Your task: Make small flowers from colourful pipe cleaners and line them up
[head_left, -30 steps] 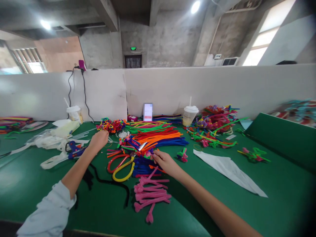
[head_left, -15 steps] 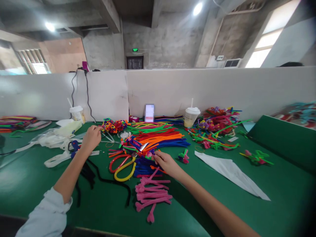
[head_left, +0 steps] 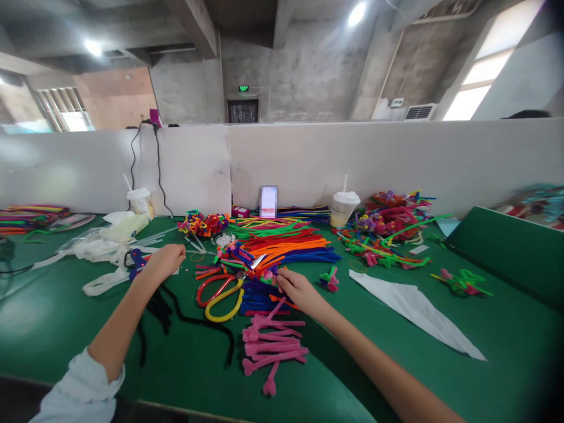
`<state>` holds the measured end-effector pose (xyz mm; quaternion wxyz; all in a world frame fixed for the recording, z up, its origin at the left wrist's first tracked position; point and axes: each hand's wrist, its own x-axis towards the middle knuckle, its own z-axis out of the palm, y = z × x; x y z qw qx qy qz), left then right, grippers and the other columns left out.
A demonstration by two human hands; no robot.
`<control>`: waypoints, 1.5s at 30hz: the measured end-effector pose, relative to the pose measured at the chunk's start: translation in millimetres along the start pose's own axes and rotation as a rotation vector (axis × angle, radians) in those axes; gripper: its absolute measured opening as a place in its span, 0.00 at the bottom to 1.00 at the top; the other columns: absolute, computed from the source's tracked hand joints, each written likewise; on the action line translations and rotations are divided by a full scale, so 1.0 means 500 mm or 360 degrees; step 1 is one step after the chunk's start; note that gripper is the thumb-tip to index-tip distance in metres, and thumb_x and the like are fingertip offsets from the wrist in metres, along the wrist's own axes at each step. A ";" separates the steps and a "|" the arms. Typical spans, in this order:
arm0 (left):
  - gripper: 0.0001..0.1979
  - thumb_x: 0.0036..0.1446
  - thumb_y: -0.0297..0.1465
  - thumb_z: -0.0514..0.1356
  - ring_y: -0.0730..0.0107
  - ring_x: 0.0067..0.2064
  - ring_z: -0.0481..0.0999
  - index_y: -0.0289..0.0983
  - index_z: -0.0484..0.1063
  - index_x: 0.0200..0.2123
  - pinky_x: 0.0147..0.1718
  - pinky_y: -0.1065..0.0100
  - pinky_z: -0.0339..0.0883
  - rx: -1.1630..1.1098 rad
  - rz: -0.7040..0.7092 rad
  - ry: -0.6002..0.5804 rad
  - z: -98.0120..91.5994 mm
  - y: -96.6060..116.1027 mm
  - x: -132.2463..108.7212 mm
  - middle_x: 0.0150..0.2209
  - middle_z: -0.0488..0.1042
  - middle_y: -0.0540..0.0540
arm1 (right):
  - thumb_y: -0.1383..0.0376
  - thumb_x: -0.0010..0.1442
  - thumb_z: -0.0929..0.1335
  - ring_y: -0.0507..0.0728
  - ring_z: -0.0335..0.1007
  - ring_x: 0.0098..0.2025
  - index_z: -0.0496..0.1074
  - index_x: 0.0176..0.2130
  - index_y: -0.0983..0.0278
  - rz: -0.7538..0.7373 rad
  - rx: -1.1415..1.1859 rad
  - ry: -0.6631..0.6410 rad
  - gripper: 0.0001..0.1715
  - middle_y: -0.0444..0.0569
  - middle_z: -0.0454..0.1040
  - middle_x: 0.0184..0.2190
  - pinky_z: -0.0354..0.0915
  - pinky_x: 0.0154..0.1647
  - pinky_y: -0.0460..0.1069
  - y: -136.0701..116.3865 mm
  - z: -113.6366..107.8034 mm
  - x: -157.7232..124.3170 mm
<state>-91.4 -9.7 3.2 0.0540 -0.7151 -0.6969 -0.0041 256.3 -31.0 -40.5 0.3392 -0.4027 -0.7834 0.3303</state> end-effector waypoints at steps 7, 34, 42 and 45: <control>0.10 0.51 0.26 0.49 0.58 0.36 0.75 0.34 0.70 0.28 0.31 0.66 0.63 0.0135 -0.0042 -0.0068 0.042 0.007 -0.001 0.34 0.74 0.36 | 0.65 0.58 0.55 0.51 0.58 0.24 0.63 0.26 0.64 0.0030 0.0010 -0.0008 0.13 0.42 0.61 0.20 0.55 0.27 0.45 -0.002 -0.003 -0.001; 0.08 0.57 0.31 0.51 0.65 0.36 0.72 0.35 0.68 0.33 0.33 0.69 0.62 -0.0299 0.1078 -0.0044 0.022 0.322 -0.070 0.35 0.72 0.44 | 0.66 0.59 0.56 0.49 0.57 0.23 0.64 0.26 0.64 0.0006 -0.0020 0.0028 0.14 0.41 0.61 0.19 0.55 0.25 0.44 0.010 0.002 0.000; 0.14 0.59 0.34 0.46 0.70 0.38 0.72 0.38 0.71 0.33 0.38 0.73 0.62 -0.0753 0.0760 0.0290 -0.038 0.251 -0.056 0.37 0.75 0.48 | 0.63 0.59 0.56 0.50 0.57 0.23 0.62 0.26 0.63 -0.0004 0.0056 0.0019 0.14 0.42 0.61 0.19 0.56 0.25 0.45 0.006 -0.001 0.000; 0.14 0.57 0.35 0.46 0.68 0.39 0.72 0.39 0.70 0.38 0.39 0.72 0.62 -0.0669 0.0325 0.0620 -0.089 0.142 -0.062 0.39 0.75 0.49 | 0.62 0.58 0.55 0.50 0.57 0.22 0.61 0.25 0.63 0.0039 0.0065 0.0023 0.14 0.42 0.61 0.19 0.55 0.25 0.45 0.003 -0.003 0.001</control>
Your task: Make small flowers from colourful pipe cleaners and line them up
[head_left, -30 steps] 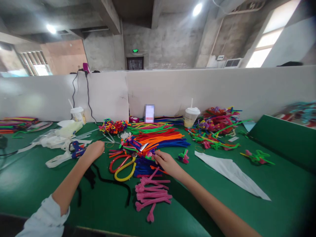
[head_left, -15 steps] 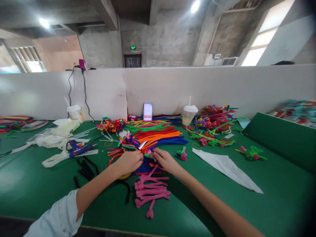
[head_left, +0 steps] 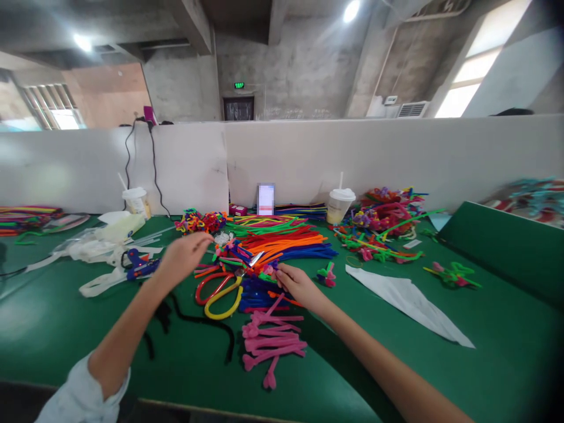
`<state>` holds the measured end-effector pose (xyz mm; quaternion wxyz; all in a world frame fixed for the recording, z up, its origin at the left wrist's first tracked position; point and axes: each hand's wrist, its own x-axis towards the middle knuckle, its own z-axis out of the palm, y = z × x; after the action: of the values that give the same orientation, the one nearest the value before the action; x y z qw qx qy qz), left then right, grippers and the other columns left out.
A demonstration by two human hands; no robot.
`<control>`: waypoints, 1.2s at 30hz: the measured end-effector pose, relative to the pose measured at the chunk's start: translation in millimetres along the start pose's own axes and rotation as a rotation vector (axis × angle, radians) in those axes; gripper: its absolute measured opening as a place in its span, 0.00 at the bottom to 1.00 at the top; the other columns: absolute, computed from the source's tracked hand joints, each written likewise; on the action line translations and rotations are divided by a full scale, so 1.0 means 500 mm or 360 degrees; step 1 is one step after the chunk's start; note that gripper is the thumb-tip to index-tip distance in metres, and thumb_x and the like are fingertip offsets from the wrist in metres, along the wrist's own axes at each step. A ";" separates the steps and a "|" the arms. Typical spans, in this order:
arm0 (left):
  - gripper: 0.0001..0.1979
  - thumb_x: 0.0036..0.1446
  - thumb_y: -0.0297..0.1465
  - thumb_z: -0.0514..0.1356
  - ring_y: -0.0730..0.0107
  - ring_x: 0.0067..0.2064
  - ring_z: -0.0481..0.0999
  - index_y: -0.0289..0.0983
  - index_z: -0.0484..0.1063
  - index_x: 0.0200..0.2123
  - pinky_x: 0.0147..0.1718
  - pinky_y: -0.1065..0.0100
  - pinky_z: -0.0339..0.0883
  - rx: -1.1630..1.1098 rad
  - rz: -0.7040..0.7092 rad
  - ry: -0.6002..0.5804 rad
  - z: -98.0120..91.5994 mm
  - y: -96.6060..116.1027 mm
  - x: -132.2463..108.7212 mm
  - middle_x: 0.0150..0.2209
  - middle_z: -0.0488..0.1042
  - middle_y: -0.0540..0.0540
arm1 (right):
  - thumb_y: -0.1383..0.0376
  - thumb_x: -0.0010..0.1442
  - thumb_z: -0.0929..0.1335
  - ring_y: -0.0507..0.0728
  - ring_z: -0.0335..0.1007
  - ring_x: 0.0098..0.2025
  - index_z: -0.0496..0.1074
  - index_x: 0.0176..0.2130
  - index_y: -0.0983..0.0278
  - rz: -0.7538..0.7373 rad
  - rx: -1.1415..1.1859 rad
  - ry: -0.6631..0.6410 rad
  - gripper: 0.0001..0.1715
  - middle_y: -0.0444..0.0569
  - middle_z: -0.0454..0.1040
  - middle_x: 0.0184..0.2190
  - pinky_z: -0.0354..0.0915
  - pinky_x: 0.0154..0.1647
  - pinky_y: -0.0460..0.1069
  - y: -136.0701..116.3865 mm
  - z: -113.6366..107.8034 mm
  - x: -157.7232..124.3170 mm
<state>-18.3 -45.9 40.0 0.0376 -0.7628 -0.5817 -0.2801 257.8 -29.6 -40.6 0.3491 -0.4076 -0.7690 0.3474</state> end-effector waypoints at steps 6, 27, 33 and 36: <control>0.14 0.54 0.29 0.46 0.66 0.40 0.71 0.40 0.67 0.40 0.38 0.70 0.62 0.0513 -0.0440 -0.0058 -0.124 -0.264 -0.048 0.38 0.74 0.52 | 0.61 0.57 0.55 0.50 0.56 0.22 0.62 0.27 0.63 0.0027 0.0015 -0.0027 0.14 0.43 0.61 0.20 0.55 0.25 0.46 0.000 0.003 0.001; 0.22 0.56 0.18 0.45 0.68 0.43 0.65 0.41 0.67 0.49 0.43 0.71 0.51 0.0977 0.0611 -0.0505 -0.081 -0.407 -0.077 0.40 0.74 0.49 | 0.61 0.57 0.55 0.50 0.55 0.21 0.63 0.28 0.64 0.0057 0.0090 -0.0047 0.14 0.42 0.60 0.19 0.54 0.23 0.46 0.015 0.009 0.002; 0.23 0.54 0.14 0.47 0.70 0.38 0.65 0.40 0.67 0.48 0.40 0.71 0.52 0.1147 0.0884 -0.0433 -0.082 -0.426 -0.068 0.36 0.74 0.49 | 0.61 0.57 0.55 0.50 0.55 0.21 0.62 0.27 0.63 0.0055 0.0075 -0.0039 0.14 0.42 0.60 0.19 0.54 0.23 0.46 0.021 0.010 0.003; 0.22 0.54 0.14 0.46 0.70 0.37 0.65 0.38 0.67 0.47 0.39 0.71 0.54 0.1242 0.0978 -0.0429 -0.090 -0.428 -0.064 0.34 0.73 0.49 | 0.60 0.57 0.55 0.50 0.55 0.21 0.62 0.27 0.63 0.0045 0.0072 -0.0045 0.14 0.42 0.60 0.19 0.54 0.23 0.46 0.024 0.010 0.003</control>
<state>-235.0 -22.3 5.2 0.3246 -0.8570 -0.3916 0.0826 257.6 -24.5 -52.9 0.3425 -0.4053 -0.7599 0.3753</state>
